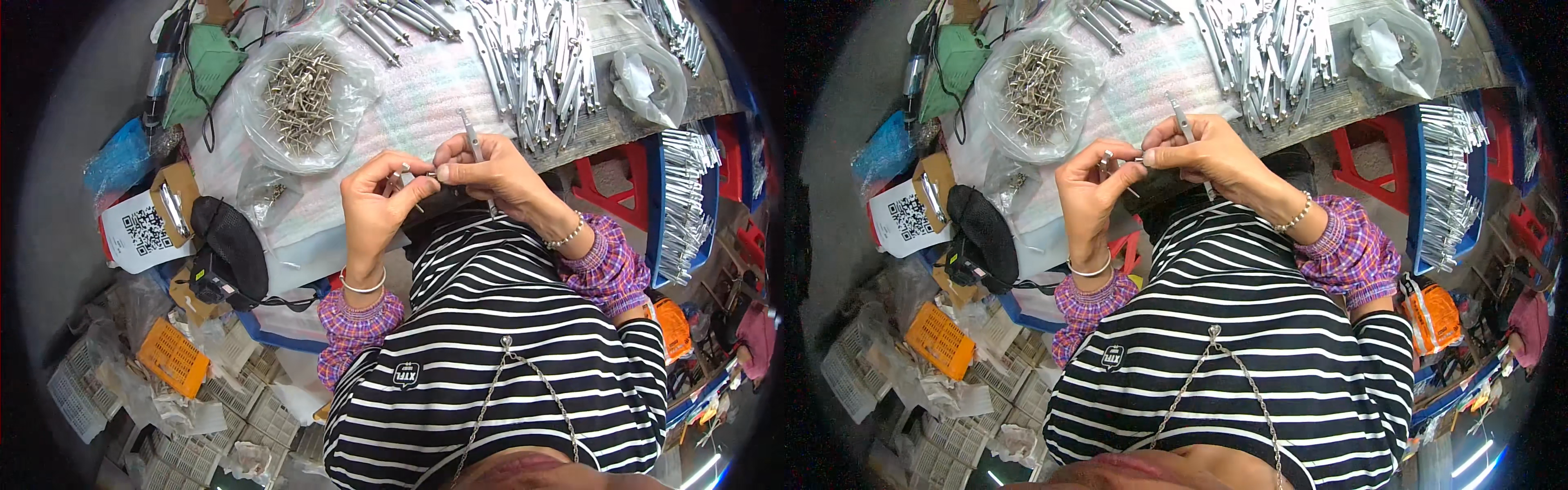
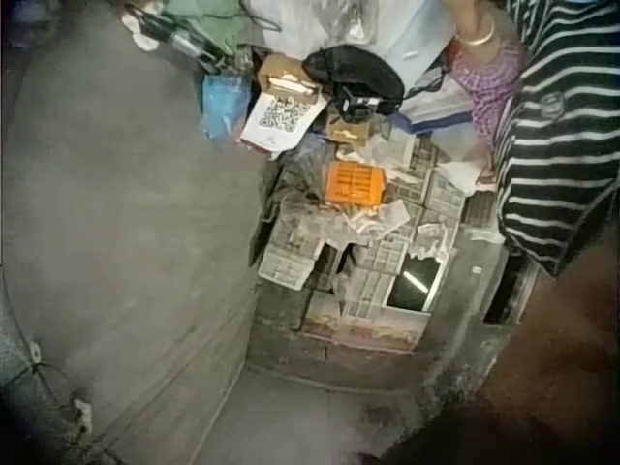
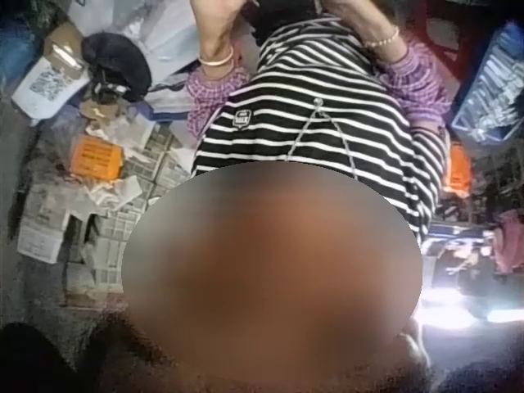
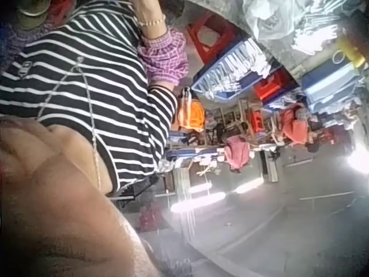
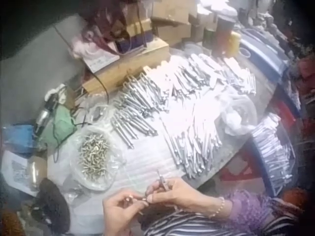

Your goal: Assembling small metal frames with pins or screws manually at a workbench.

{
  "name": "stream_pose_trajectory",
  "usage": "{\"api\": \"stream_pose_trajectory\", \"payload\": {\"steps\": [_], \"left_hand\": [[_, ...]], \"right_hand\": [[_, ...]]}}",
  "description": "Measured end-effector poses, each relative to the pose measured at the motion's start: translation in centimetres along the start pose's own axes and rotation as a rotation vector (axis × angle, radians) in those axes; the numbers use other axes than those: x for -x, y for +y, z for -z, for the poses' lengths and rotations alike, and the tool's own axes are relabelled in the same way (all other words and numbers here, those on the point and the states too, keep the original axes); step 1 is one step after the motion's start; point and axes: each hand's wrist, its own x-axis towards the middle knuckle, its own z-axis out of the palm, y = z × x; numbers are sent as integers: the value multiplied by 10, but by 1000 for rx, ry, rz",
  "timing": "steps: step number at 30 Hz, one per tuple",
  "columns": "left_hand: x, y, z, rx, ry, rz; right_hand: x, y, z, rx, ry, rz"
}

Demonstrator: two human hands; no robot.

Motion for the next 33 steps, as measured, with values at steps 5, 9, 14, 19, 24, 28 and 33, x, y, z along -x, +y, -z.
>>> {"api": "stream_pose_trajectory", "payload": {"steps": [5, 9, 14, 19, 24, 28, 33], "left_hand": [[1, -2, -1, -37, -9, -19], [1, -2, -1, -75, -13, -29], [1, 2, -3, -126, -9, -58], [-1, -3, -4, -108, 7, -79], [-3, -2, -5, -46, 80, -82], [-5, -2, -6, -97, 97, -105], [-3, 2, -8, -145, 116, -132]], "right_hand": [[-1, 4, 4, -20, -16, -2], [-1, 3, 4, -57, -16, -18], [0, 2, 7, -76, -39, -14], [1, 1, 5, -66, -32, -11], [1, 3, 8, -460, -162, 23], [2, 3, 10, -424, -210, 46], [9, 0, 0, -376, 1, -19]]}}
